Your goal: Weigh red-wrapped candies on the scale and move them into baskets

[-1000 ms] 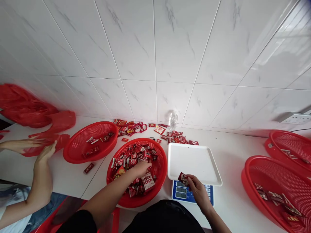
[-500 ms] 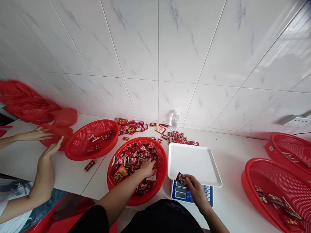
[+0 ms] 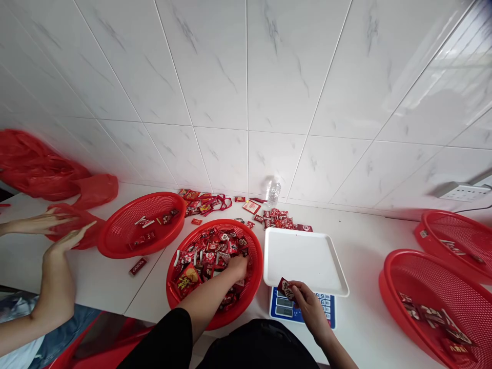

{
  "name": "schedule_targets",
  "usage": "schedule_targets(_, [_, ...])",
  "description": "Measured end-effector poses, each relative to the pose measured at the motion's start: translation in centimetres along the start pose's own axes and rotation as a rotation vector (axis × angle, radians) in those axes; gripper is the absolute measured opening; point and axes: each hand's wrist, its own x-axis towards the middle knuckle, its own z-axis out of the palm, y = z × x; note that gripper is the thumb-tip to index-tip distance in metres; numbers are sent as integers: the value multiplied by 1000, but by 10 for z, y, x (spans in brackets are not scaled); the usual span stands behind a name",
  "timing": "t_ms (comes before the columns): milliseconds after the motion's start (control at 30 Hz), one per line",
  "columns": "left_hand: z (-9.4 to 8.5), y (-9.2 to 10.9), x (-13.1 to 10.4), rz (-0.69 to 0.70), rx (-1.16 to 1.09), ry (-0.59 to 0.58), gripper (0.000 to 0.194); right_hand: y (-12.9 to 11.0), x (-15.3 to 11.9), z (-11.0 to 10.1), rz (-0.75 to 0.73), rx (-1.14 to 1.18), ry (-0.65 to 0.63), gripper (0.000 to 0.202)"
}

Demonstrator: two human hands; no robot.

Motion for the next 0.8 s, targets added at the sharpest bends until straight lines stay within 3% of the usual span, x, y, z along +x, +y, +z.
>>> schedule_targets(133, [-14, -9, -3, -41, -5, 52, 27, -1, 1, -5, 12, 10, -22, 53])
schedule_targets(333, [-49, -30, -21, -73, -121, 96, 21, -7, -1, -12, 26, 34, 10, 49])
schedule_targets(533, [-90, -47, -57, -113, -463, 135, 28, -19, -1, -12, 10, 8, -145, 42])
schedule_targets(667, [-109, -61, -72, -85, -498, 179, 32, -21, 0, -12, 16, -3, -147, 41])
schedule_targets(800, [-118, -67, -75, -119, -498, 267, 28, -19, 1, -11, 16, 8, -146, 40])
